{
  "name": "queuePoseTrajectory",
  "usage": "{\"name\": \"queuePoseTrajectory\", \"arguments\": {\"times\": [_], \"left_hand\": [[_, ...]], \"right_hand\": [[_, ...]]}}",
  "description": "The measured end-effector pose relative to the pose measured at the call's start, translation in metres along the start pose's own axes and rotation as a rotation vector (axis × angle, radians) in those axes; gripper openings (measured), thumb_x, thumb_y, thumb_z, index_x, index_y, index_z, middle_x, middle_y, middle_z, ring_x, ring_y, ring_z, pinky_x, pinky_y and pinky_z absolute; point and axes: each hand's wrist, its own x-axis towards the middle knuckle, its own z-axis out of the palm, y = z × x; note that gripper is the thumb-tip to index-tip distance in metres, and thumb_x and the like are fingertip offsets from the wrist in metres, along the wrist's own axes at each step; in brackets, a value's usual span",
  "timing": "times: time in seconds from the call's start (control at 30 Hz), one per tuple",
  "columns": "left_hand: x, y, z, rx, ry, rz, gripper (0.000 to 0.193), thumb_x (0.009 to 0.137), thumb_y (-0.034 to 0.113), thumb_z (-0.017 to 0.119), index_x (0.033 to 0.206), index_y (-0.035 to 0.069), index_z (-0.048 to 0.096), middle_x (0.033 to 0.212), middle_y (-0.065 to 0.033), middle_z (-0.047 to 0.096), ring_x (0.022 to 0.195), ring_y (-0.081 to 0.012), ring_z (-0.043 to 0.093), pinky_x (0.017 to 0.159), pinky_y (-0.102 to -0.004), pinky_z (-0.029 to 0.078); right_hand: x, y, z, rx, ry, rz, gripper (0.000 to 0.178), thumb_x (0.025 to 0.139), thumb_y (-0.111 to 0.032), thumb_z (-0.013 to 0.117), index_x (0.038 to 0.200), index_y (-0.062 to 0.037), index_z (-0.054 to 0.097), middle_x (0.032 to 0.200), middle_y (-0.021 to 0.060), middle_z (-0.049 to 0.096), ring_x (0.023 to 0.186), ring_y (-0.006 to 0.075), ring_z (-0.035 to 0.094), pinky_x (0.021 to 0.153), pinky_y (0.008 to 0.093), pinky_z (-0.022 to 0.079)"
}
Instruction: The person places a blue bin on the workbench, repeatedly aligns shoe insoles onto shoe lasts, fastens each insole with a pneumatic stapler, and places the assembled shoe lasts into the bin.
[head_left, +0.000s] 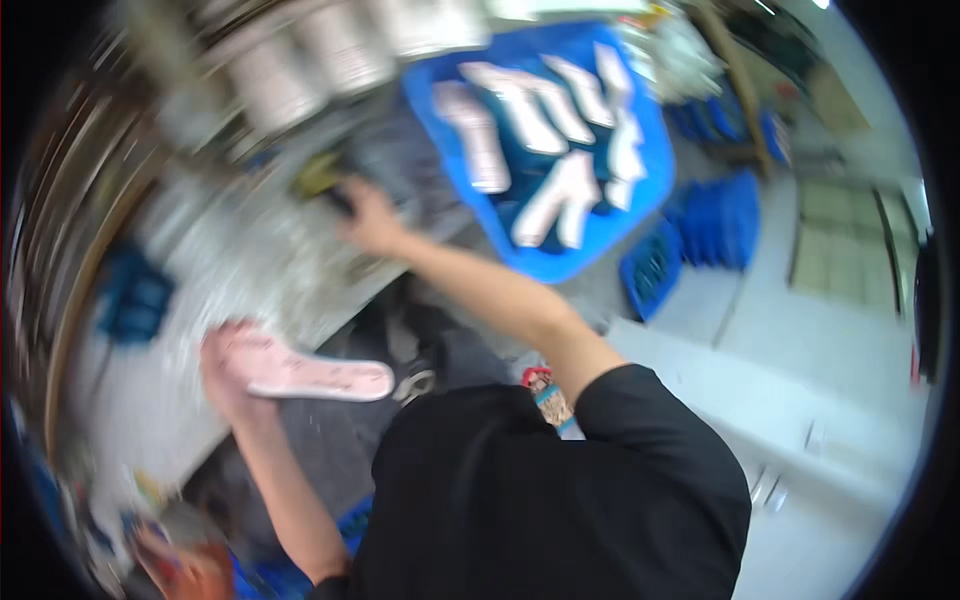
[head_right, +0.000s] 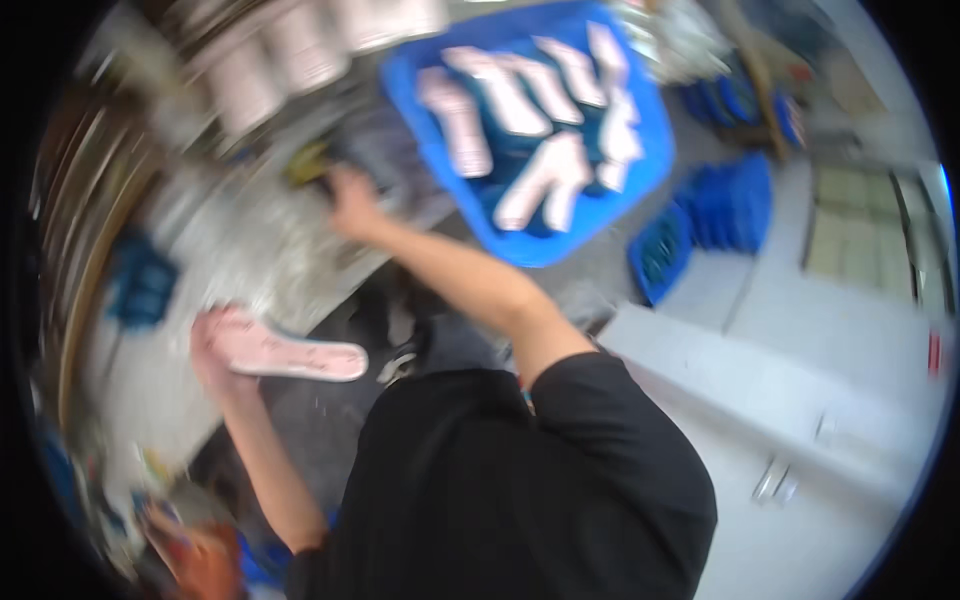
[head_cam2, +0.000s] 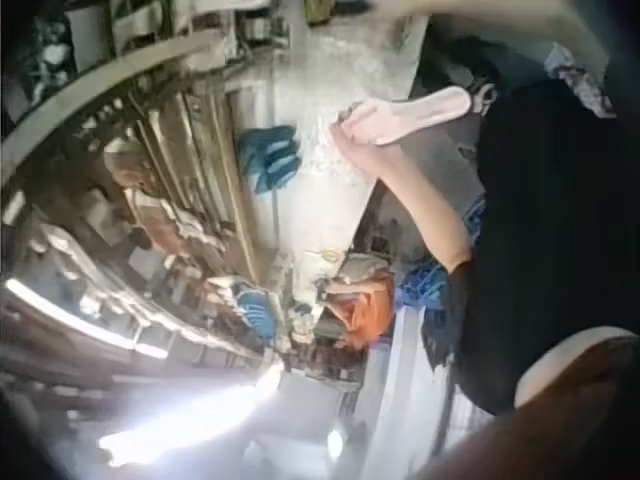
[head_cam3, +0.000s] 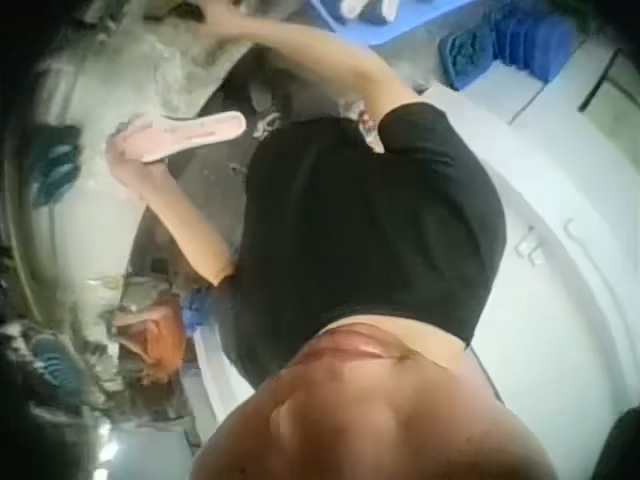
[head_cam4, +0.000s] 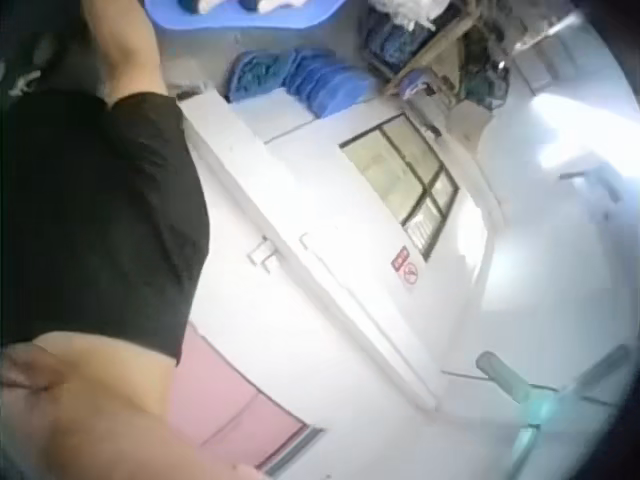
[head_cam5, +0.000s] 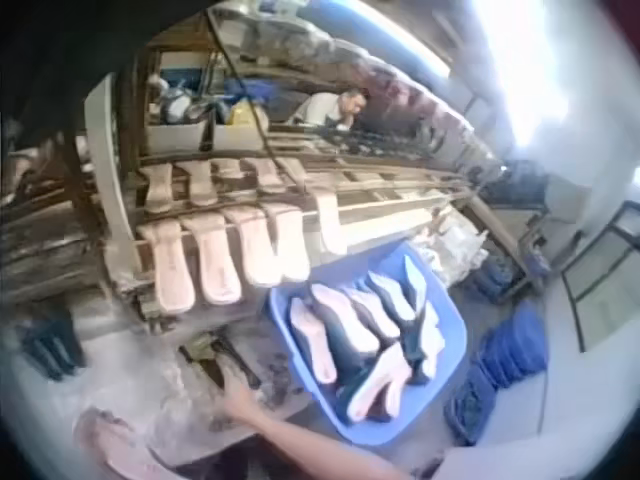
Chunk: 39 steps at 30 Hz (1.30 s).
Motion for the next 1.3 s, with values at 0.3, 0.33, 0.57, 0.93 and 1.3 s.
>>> {"name": "queuePoseTrajectory", "arguments": {"times": [0.3,0.33,0.57,0.93,1.3], "left_hand": [[-0.004,-0.173,0.277,-0.023,-0.230,-0.380,0.083,0.097,0.070,0.046,0.138,-0.002,0.041,0.141,-0.0186,0.049,0.138,-0.0330,0.040,0.117,-0.0537,0.028],[-0.003,-0.193,0.291,0.067,-0.241,-0.315,0.082,0.097,0.069,0.050,0.140,0.000,0.039,0.144,-0.0164,0.045,0.141,-0.0318,0.035,0.116,-0.0552,0.027],[0.006,-0.313,0.295,0.563,-0.227,-0.331,0.038,0.104,0.030,0.058,0.137,0.011,0.050,0.129,-0.0125,0.059,0.121,-0.0284,0.058,0.101,-0.0545,0.046],[0.008,-0.312,0.283,0.430,-0.277,-0.240,0.034,0.105,0.018,0.057,0.137,0.007,0.053,0.115,-0.0073,0.065,0.096,-0.0202,0.068,0.072,-0.0381,0.060],[0.016,0.082,0.138,0.460,-0.262,0.764,0.023,0.098,0.019,0.064,0.114,0.003,0.064,0.095,-0.0097,0.069,0.085,-0.0175,0.069,0.071,-0.0318,0.058]], "right_hand": [[-0.163,-0.010,-0.303,0.494,-0.103,0.346,0.087,0.074,-0.024,0.083,0.150,-0.0034,0.044,0.131,0.0193,0.064,0.121,0.0282,0.062,0.105,0.0394,0.046],[-0.186,0.031,-0.297,0.622,0.121,0.386,0.089,0.071,-0.027,0.082,0.150,-0.0064,0.046,0.127,0.0198,0.065,0.114,0.0288,0.064,0.099,0.0393,0.050],[-0.184,0.087,-0.350,0.438,0.548,0.571,0.092,0.074,-0.014,0.081,0.154,0.0019,0.037,0.134,0.0189,0.064,0.119,0.0227,0.064,0.099,0.0342,0.050],[-0.128,0.083,-0.279,-0.249,0.251,0.402,0.087,0.079,-0.050,0.079,0.144,0.0005,0.050,0.113,0.0180,0.062,0.105,0.0372,0.057,0.088,0.0478,0.045],[-0.186,-0.049,-0.282,0.154,0.425,0.366,0.054,0.095,-0.018,0.070,0.141,0.0056,0.052,0.139,0.0213,0.057,0.125,0.0309,0.056,0.103,0.0401,0.045]]}}
